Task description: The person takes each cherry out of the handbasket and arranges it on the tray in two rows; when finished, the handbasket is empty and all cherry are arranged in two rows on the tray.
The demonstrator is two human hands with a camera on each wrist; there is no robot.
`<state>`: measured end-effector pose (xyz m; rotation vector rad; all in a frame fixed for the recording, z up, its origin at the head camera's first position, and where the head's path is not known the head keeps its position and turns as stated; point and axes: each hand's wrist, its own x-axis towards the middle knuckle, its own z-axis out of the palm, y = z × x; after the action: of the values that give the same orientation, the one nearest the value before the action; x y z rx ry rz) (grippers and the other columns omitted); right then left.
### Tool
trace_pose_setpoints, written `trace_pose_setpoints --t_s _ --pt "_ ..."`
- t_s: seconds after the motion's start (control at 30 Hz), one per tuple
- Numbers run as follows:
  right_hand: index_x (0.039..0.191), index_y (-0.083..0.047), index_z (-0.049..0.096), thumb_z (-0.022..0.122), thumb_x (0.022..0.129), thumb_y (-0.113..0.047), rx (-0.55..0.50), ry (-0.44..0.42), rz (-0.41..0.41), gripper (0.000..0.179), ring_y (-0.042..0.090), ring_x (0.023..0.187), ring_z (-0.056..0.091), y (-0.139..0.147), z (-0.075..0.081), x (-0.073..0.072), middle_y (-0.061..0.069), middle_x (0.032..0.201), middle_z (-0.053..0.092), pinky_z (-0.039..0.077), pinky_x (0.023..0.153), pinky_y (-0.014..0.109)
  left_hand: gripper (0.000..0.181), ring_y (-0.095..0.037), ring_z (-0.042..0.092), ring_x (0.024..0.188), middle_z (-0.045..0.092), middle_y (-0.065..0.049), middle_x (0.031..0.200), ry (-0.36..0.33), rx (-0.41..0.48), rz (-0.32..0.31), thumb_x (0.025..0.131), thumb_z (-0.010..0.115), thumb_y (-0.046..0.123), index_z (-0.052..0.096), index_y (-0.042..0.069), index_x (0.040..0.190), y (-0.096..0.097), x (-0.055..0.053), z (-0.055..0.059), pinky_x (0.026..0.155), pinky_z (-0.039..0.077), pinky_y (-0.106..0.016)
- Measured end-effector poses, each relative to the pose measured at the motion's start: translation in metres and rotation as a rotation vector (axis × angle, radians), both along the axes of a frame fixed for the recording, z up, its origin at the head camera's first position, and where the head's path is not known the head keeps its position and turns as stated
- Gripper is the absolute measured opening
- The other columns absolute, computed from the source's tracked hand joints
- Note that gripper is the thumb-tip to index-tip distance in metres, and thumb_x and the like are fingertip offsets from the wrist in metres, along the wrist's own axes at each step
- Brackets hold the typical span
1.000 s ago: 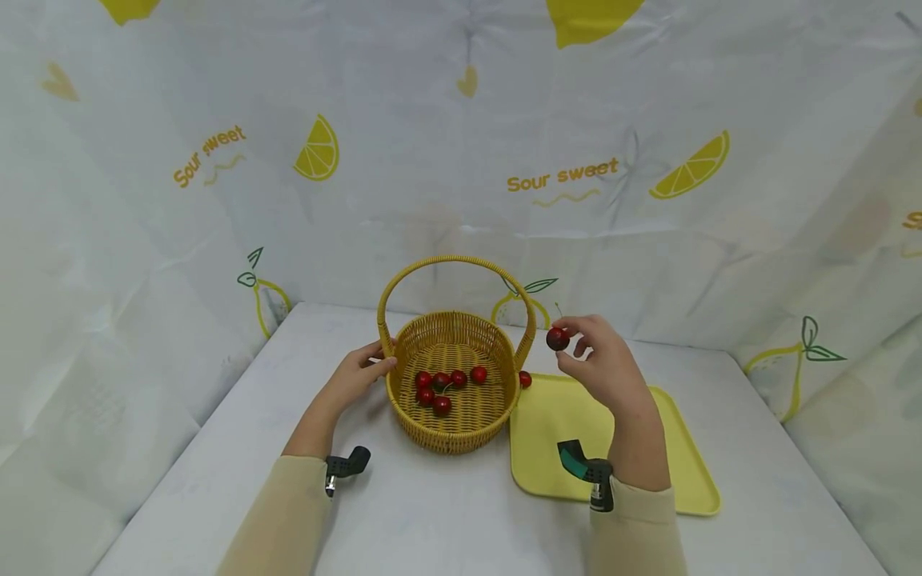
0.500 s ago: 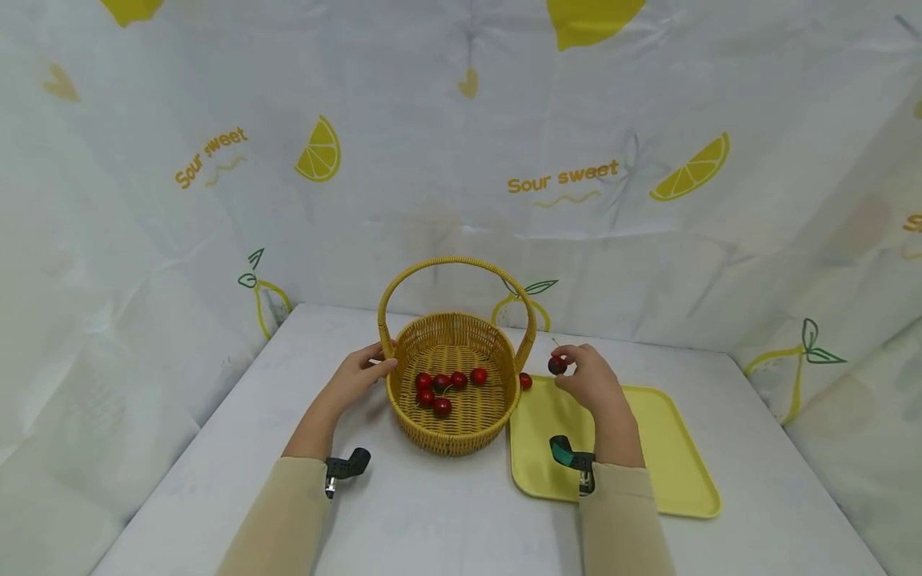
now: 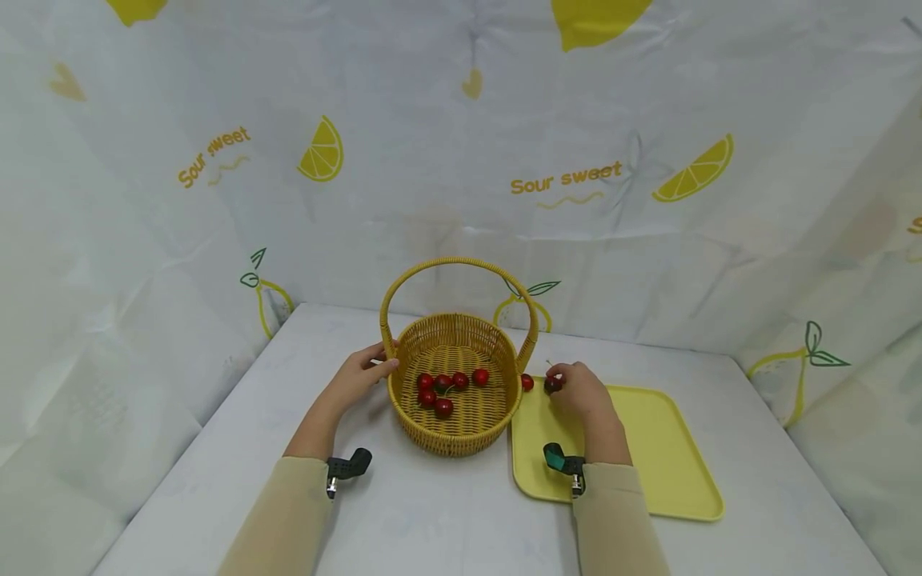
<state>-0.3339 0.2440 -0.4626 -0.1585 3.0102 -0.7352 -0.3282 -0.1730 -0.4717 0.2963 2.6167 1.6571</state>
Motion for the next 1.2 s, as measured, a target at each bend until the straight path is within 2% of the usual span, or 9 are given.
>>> trace_pose_setpoints --t_s 0.3,0.57,0.73,0.9,1.07,1.2 --pt "0.123 -0.003 0.069 0.071 0.088 -0.004 0.004 0.007 -0.028 0.036 0.035 0.096 0.057 0.004 -0.003 -0.001 0.021 0.109 0.058 0.048 0.094 0.054 0.054 -0.025 0.063 0.109 0.059 -0.015 0.136 -0.011 -0.005 0.002 0.103 0.063 0.037 0.052 0.019 0.153 0.001 0.001 0.002 0.091 0.05 -0.044" --pt "0.129 -0.002 0.066 0.07 0.088 -0.003 -0.008 0.004 -0.034 0.041 0.037 0.099 0.057 0.005 0.006 0.007 0.024 0.113 0.055 0.048 0.092 0.054 0.055 -0.027 0.062 0.108 0.059 -0.016 0.135 -0.009 0.015 0.002 0.102 0.064 0.039 0.053 0.017 0.151 0.001 0.002 0.002 0.093 0.049 -0.051" --pt "0.137 -0.002 0.061 0.068 0.091 -0.006 -0.043 0.045 -0.032 0.046 0.041 0.105 0.058 0.006 0.022 0.014 0.028 0.124 0.054 0.05 0.089 0.055 0.053 -0.027 0.063 0.107 0.06 -0.016 0.133 -0.004 0.016 -0.005 0.103 0.064 0.037 0.054 0.017 0.151 0.001 0.003 0.003 0.092 0.05 -0.048" --pt "0.139 -0.001 0.059 0.067 0.093 -0.009 -0.103 0.1 0.004 0.047 0.043 0.106 0.058 0.004 0.049 0.024 0.029 0.126 0.054 0.05 0.088 0.056 0.053 -0.026 0.064 0.106 0.061 -0.016 0.132 0.002 0.002 -0.004 0.103 0.064 0.037 0.054 0.017 0.151 0.002 0.003 0.004 0.091 0.05 -0.045" --pt "0.139 -0.002 0.06 0.067 0.095 -0.012 -0.157 0.155 0.004 0.045 0.036 0.097 0.057 -0.004 0.076 0.038 0.025 0.126 0.055 0.051 0.078 0.048 0.053 -0.027 0.063 0.108 0.06 -0.016 0.134 -0.007 0.001 0.001 0.103 0.064 0.038 0.054 0.018 0.151 0.002 0.003 0.003 0.091 0.05 -0.047" --pt "0.138 -0.004 0.06 0.067 0.096 -0.012 -0.188 0.212 0.008 0.043 0.03 0.09 0.053 -0.009 0.088 0.045 0.021 0.123 0.056 0.047 0.07 0.041 0.054 -0.028 0.062 0.109 0.06 -0.016 0.136 -0.014 0.002 0.003 0.103 0.064 0.039 0.053 0.018 0.151 0.001 0.003 0.003 0.092 0.05 -0.049"
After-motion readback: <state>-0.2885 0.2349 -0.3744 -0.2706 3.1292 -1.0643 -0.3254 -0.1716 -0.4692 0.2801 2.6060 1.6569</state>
